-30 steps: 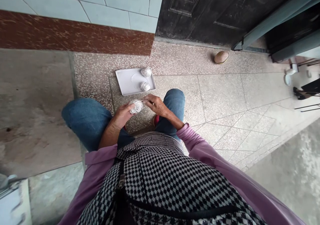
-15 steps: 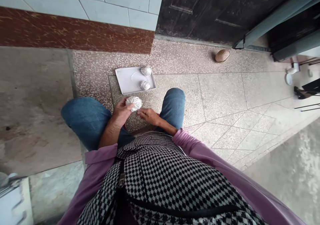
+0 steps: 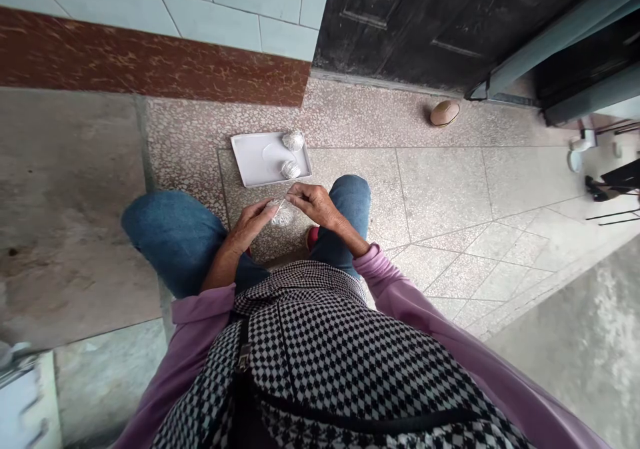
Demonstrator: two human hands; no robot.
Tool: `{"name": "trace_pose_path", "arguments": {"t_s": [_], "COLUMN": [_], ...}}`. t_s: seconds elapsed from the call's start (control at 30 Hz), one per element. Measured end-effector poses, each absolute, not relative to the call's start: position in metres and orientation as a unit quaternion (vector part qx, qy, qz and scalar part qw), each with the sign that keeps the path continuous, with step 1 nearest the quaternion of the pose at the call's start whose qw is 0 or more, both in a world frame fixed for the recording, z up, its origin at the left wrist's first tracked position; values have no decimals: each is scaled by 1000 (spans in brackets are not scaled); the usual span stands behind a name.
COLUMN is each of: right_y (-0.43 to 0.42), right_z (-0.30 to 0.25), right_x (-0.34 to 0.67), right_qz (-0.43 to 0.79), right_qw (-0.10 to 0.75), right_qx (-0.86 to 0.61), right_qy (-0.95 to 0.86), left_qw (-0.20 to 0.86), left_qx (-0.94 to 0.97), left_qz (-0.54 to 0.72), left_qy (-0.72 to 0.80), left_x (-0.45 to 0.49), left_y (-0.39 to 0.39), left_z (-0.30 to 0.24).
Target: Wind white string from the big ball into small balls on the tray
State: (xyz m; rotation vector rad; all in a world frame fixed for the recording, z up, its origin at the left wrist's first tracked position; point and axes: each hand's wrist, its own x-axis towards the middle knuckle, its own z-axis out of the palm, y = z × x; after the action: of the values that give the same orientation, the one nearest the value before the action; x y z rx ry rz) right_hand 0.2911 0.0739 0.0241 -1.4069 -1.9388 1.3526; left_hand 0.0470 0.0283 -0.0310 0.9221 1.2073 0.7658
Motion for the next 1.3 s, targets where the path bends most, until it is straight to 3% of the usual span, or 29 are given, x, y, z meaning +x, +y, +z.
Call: {"name": "trace_pose_path", "arguments": {"t_s": [0.17,0.63,1.3], "right_y": [75,67,57], "right_z": [8,-4,-19], "right_x": [279,267,269], "right_qz": [538,566,561], "right_qw": [223,254,219], "right_qx": [-510,-522,-522], "right_qy": [-633,-585,-605], "left_qw": [714,661,647], "left_qx": [371,343,311], "left_qz": [343,387,386], "left_qy": [485,544,579], "left_x": [50,53,55], "left_y": [25,29,34], "left_z": [-33,-29,-42]}}
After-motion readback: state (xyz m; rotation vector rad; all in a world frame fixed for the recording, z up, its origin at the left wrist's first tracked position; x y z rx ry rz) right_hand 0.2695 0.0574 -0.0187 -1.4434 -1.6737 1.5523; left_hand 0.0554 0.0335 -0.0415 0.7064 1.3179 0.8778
